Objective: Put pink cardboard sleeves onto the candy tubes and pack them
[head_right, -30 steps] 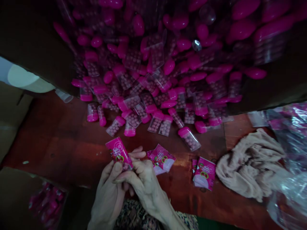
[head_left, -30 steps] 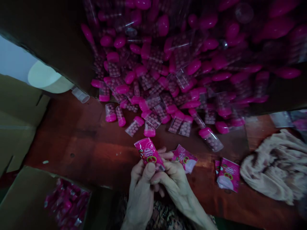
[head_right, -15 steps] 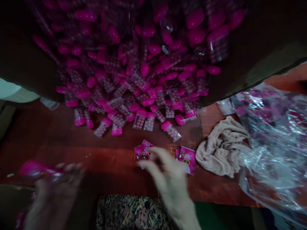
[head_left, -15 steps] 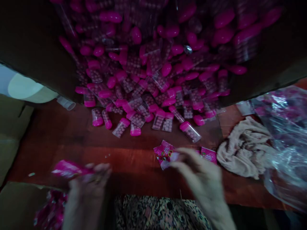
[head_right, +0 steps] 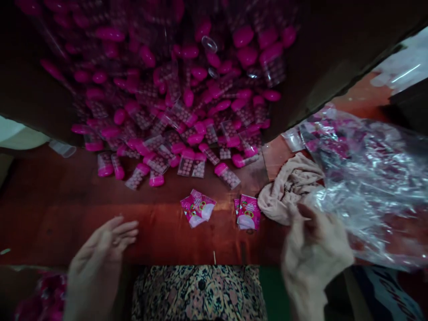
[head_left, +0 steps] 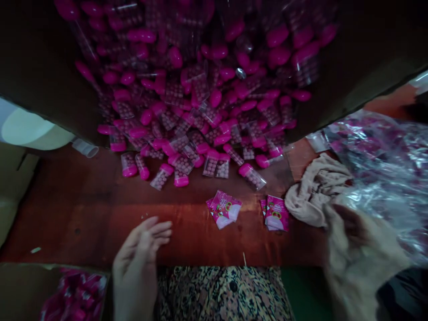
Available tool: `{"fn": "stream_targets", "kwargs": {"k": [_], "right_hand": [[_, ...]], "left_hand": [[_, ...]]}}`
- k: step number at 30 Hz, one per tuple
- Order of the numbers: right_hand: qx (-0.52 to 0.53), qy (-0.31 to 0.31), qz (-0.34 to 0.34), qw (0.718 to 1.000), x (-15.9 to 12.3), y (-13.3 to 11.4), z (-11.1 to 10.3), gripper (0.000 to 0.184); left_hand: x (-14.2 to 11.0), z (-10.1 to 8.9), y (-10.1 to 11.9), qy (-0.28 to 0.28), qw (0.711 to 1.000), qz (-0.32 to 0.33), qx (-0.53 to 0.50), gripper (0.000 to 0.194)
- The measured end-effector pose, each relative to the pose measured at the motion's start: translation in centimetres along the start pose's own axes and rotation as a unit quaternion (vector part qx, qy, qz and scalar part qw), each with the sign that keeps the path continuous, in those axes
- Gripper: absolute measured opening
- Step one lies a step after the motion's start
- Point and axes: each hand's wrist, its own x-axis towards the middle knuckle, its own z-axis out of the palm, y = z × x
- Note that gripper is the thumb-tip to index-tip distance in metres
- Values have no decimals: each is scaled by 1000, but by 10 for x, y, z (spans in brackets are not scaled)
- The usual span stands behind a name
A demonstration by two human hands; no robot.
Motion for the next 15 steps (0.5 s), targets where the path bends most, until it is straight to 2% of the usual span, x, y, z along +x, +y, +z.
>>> {"fn": "stream_targets", "kwargs": {"k": [1,2,4,6,8,10,15], "right_hand": [[19,23,-33,999,-4,-19,5,25],[65,13,-75,995,-10,-37,13,25],[142,-96,-147,974,-22,-65,32,23],[149,-155,-171,962,-33,-79,52,20],[152,-167,-168,960,-41,-81,66,19],[159,-161,-161,961,-45,-77,71,20],[188,-143,-148,960,-46,-75,64,21]], "left_hand": [[-2,17,-2,-32,999,-4,23,23],[-4,31,-4,-62,997,-5,41,21],[-9,51,-9,-105,992,16,70,20],[-12,62,-15,-160,980,42,106,18],[-11,65,-20,-208,966,59,139,16],[-9,64,-24,-226,959,61,157,16],[-6,63,-23,-194,969,43,145,17]]}}
